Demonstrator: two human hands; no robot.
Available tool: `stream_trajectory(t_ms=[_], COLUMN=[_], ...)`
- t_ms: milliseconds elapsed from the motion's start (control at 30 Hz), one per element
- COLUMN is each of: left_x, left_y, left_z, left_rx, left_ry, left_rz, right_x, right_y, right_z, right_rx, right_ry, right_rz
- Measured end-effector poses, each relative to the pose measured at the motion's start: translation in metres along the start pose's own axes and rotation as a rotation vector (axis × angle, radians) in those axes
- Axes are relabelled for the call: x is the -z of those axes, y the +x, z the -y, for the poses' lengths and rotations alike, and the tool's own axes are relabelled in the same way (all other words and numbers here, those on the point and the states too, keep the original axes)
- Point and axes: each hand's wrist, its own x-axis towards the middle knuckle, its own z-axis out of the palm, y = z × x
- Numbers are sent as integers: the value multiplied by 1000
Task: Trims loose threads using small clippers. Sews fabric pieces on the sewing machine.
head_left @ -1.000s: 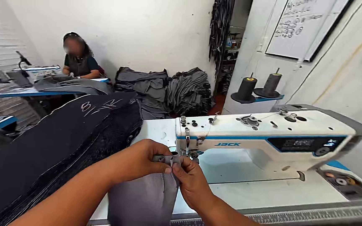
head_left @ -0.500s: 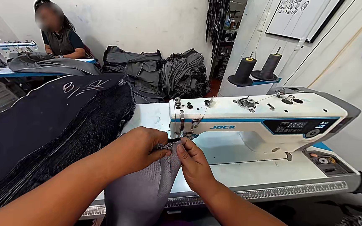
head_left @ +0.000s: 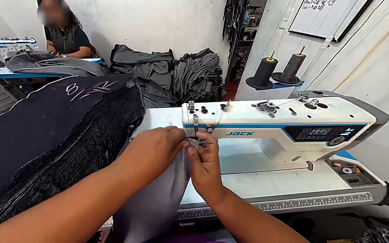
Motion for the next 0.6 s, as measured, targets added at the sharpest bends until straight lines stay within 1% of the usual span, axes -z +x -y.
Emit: stream_trajectory(t_ms=[100, 133, 167, 200, 233, 267, 300, 333, 367, 400, 433, 467, 500, 533, 600], left_x=[26, 29, 25, 13, -9, -40, -76, -109, -135, -152, -163, -169, -170, -168, -164], left_y=[26, 36, 43, 46, 42, 30, 10, -13, -33, -48, -58, -62, -60, -55, -44], left_z=[13, 23, 35, 44, 52, 57, 58, 55, 50, 47, 48, 49, 49, 48, 44], left_rx=[-53, -37, 15, 114, 220, 283, 311, 331, 353, 380, 406, 441, 484, 537, 663], left_ry=[96, 109, 103, 76, 33, -4, -43, -94, -161, -238, -312, -373, -416, -442, -438], left_rz=[-41, -9, 73, 200, 350, 492, 609, 693, 753, 761, 698, 626, 601, 611, 659], right_x=[5, 3, 0, -2, -3, -1, 4, 13, 24, 34, 44, 53, 58, 60, 59], right_y=[-2, -8, -17, -29, -42, -55, -69, -83, -95, -100, -97, -88, -74, -59, -42], right_z=[-1, -2, -2, -2, -1, -2, -5, -10, -16, -23, -30, -34, -33, -29, -31], right_rx=[37, 9, -83, -276, -544, -791, -981, -1120, -1214, -1255, -1247, -1192, -1081, -954, -692], right_ry=[90, 126, 205, 321, 455, 521, 491, 395, 281, 185, 78, -71, -289, -518, -871], right_rz=[178, 217, 253, 282, 281, 275, 295, 355, 449, 561, 698, 849, 970, 1007, 939])
